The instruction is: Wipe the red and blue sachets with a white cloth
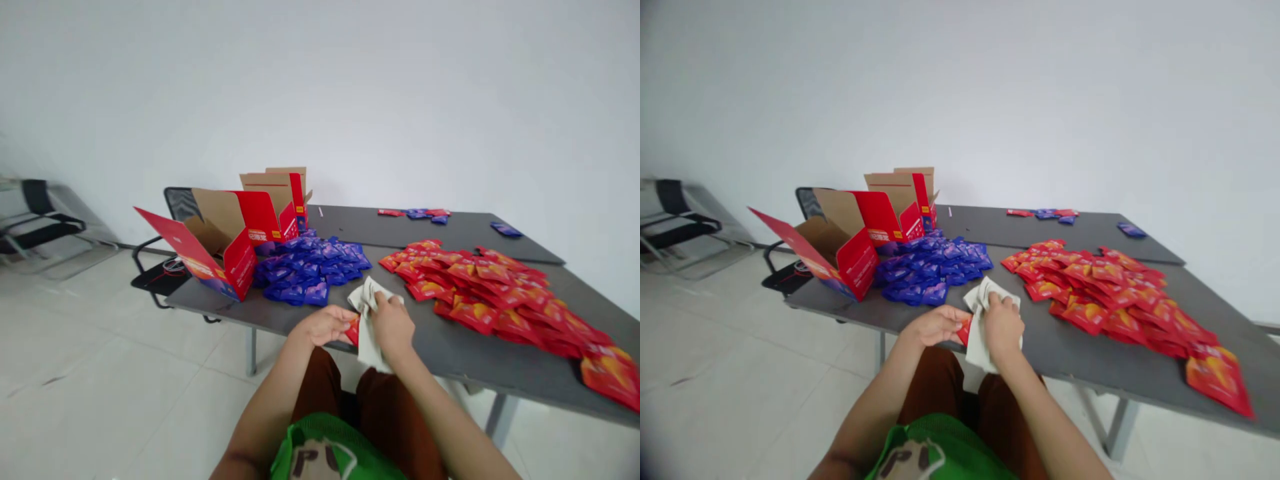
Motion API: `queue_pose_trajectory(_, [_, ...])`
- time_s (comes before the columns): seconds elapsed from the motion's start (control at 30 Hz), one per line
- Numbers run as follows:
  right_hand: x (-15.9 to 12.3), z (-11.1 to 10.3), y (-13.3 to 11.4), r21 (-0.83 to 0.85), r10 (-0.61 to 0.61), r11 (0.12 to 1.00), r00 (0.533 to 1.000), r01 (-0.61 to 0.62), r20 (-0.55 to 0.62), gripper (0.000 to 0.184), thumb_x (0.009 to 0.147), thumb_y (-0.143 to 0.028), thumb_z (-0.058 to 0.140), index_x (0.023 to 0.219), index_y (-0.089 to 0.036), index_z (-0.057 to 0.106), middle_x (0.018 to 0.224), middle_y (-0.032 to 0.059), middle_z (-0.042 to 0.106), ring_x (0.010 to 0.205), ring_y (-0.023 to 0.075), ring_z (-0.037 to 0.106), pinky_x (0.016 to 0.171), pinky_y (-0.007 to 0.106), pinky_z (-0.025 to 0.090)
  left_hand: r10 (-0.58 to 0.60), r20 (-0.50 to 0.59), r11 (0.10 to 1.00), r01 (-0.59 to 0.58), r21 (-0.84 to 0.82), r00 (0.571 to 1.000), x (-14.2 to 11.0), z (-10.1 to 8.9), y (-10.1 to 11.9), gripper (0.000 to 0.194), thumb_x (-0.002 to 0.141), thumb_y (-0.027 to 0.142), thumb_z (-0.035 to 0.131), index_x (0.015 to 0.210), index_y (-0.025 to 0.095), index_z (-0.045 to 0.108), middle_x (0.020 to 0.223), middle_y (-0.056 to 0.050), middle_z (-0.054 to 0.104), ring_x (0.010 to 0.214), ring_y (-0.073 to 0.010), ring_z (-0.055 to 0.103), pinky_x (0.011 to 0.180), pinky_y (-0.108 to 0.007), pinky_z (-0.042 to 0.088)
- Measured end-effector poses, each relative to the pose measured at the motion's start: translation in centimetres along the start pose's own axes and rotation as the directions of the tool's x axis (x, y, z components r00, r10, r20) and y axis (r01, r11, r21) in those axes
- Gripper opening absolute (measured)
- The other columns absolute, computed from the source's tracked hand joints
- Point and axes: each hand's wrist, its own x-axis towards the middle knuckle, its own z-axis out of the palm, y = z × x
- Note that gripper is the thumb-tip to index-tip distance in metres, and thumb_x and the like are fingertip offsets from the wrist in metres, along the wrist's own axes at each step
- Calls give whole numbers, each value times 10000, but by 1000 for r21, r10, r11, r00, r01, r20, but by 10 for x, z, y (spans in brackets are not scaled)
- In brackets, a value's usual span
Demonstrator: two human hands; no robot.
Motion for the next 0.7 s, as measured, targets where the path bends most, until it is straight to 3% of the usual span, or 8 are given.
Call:
queue_pose_trajectory(0.17, [34, 9, 5, -85, 50, 995, 995, -57, -86, 339, 954, -201, 327, 1130, -243, 614, 1053, 131, 525, 998, 294, 518, 714, 330, 439, 10, -20, 999, -11, -52, 1000, 3, 1, 8, 410, 662, 157, 746, 1041, 21, 673, 1010, -198, 689, 906, -261, 678, 870, -381, 506])
queue_pose_trajectory(0.3, [48, -12, 13, -34, 115, 992, 989, -119, -95, 342, 922, -168, 386, 1100, -224, 673, 1059, 144, 556, 1002, 295, 527, 737, 331, 433, -13, -295, 997, -9, -72, 955, 5, 10, 10, 290, 672, 53, 688, 960, 20, 685, 1008, -186, 696, 882, -227, 681, 868, -357, 520])
queue_pose_trajectory(0.37, [45, -33, 23, 60, 114, 992, 986, -107, -120, 288, 905, -229, 469, 1088, -228, 691, 993, 125, 589, 915, 253, 561, 720, 301, 420, 56, -527, 998, -50, 26, 848, 4, 18, 5, 265, 694, 62, 681, 957, 29, 680, 946, -166, 710, 816, -216, 687, 811, -364, 546])
queue_pose_trajectory(0.43, [38, -56, 37, 171, 92, 984, 977, -59, -194, 279, 889, -325, 530, 1084, -220, 700, 917, 100, 610, 821, 211, 573, 690, 272, 402, 253, -706, 966, -135, 220, 662, 2, 27, -3, 335, 721, 110, 688, 1050, 52, 660, 918, -137, 717, 786, -209, 687, 774, -368, 557])
queue_pose_trajectory(0.5, [28, -77, 49, 255, 64, 967, 950, 17, -307, 292, 884, -370, 545, 1060, -207, 712, 878, 79, 618, 779, 189, 567, 669, 255, 386, 526, -736, 848, -192, 495, 425, 1, 38, -12, 456, 756, 176, 686, 1197, 95, 604, 917, -101, 720, 800, -194, 683, 801, -361, 547])
queue_pose_trajectory(0.57, [21, -94, 55, 297, 23, 948, 905, 116, -424, 271, 886, -344, 539, 1040, -214, 718, 880, 57, 617, 776, 176, 558, 667, 248, 377, 768, -605, 635, -126, 762, 211, 0, 47, -20, 540, 800, 246, 662, 1314, 148, 528, 918, -65, 720, 850, -185, 672, 880, -367, 513])
queue_pose_trajectory(0.63, [17, -104, 55, 298, -23, 934, 864, 198, -504, 257, 887, -304, 530, 1045, -226, 716, 882, 42, 608, 787, 166, 546, 673, 241, 370, 919, -378, 380, 7, 925, 116, 0, 53, -27, 577, 840, 285, 626, 1381, 179, 459, 912, -40, 720, 911, -185, 660, 972, -389, 456])
queue_pose_trajectory(0.7, [17, -105, 48, 259, -83, 932, 844, 254, -530, 274, 889, -263, 515, 1092, -245, 700, 910, 40, 597, 818, 163, 535, 678, 238, 362, 979, -127, 116, 82, 990, 159, 1, 53, -35, 547, 859, 276, 603, 1378, 177, 462, 900, -29, 725, 910, -176, 661, 1028, -386, 407])
